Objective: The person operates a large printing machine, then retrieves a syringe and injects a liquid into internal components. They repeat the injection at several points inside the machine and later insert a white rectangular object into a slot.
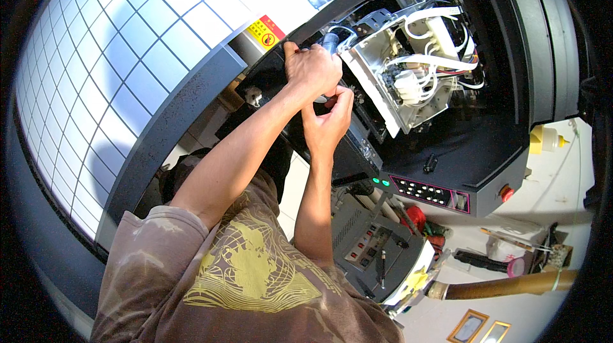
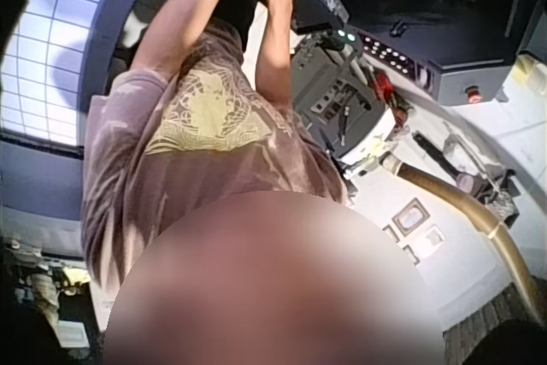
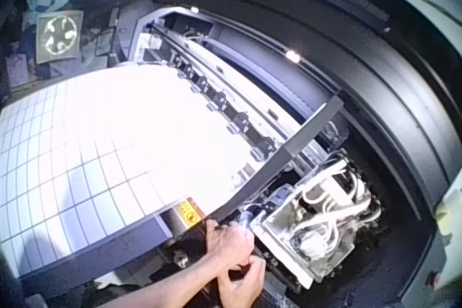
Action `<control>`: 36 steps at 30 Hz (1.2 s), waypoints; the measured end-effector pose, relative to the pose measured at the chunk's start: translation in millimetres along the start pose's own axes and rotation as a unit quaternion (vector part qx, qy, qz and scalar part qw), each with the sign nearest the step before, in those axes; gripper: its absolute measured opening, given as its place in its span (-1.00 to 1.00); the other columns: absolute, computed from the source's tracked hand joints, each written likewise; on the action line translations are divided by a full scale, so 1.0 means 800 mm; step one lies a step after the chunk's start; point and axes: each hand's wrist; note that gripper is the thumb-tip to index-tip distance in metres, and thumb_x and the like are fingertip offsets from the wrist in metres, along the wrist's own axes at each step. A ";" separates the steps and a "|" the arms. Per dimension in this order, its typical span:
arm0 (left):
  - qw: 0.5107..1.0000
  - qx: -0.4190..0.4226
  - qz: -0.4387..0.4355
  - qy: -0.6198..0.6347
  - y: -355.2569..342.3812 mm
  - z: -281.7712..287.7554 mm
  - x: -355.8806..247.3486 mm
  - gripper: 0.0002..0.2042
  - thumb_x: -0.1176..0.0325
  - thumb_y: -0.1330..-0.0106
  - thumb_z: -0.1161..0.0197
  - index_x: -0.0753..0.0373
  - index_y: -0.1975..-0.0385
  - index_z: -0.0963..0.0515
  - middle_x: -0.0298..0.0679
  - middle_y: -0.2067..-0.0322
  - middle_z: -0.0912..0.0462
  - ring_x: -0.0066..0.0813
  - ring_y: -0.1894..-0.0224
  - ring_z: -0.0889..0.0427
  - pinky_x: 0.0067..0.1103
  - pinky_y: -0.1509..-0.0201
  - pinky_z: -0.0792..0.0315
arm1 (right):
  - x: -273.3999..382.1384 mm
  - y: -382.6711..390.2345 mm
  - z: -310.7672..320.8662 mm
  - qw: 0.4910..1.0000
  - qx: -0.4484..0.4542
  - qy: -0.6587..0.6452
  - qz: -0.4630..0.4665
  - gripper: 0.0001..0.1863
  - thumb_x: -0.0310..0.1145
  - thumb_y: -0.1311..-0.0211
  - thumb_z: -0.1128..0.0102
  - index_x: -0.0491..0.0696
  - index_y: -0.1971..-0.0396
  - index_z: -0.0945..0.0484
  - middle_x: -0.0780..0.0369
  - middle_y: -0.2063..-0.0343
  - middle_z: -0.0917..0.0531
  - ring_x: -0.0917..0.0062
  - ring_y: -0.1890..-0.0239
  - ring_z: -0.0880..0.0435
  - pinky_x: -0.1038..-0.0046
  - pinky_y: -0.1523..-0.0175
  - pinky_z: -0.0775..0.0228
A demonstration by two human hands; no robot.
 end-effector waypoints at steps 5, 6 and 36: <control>1.000 0.017 0.019 0.010 -0.003 0.003 -0.001 -0.50 0.07 -0.36 0.14 0.39 0.38 -0.64 0.05 0.43 -0.73 -0.13 0.31 -0.73 -0.23 -0.16 -0.15 | -0.003 0.001 -0.002 1.000 0.003 -0.008 0.004 -0.61 -0.31 -0.01 -0.47 -0.13 0.36 -0.38 0.15 0.42 -0.46 0.23 0.34 -0.46 0.28 0.21 -0.31; 0.999 0.021 0.022 0.023 -0.004 0.003 -0.001 -0.49 0.05 -0.36 0.14 0.39 0.37 -0.64 0.07 0.40 -0.73 -0.13 0.28 -0.74 -0.23 -0.17 -0.15 | -0.004 0.002 -0.003 1.000 0.003 -0.014 -0.001 -0.62 -0.31 -0.03 -0.46 -0.13 0.36 -0.38 0.15 0.43 -0.46 0.21 0.33 -0.47 0.27 0.20 -0.32; 0.999 -0.001 0.043 0.019 0.000 0.000 -0.005 -0.53 0.08 -0.33 0.05 0.46 0.33 -0.60 0.17 0.39 -0.72 -0.09 0.29 -0.74 -0.22 -0.24 -0.15 | -0.007 0.007 -0.002 0.997 -0.001 -0.066 -0.050 -0.60 -0.33 -0.01 -0.47 -0.11 0.49 -0.32 0.24 0.56 -0.37 0.42 0.51 -0.34 0.38 0.38 -0.23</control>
Point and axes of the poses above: each hand's wrist, its own y-axis away from the middle knuckle, its own z-axis out of the back of the hand, x = y × z
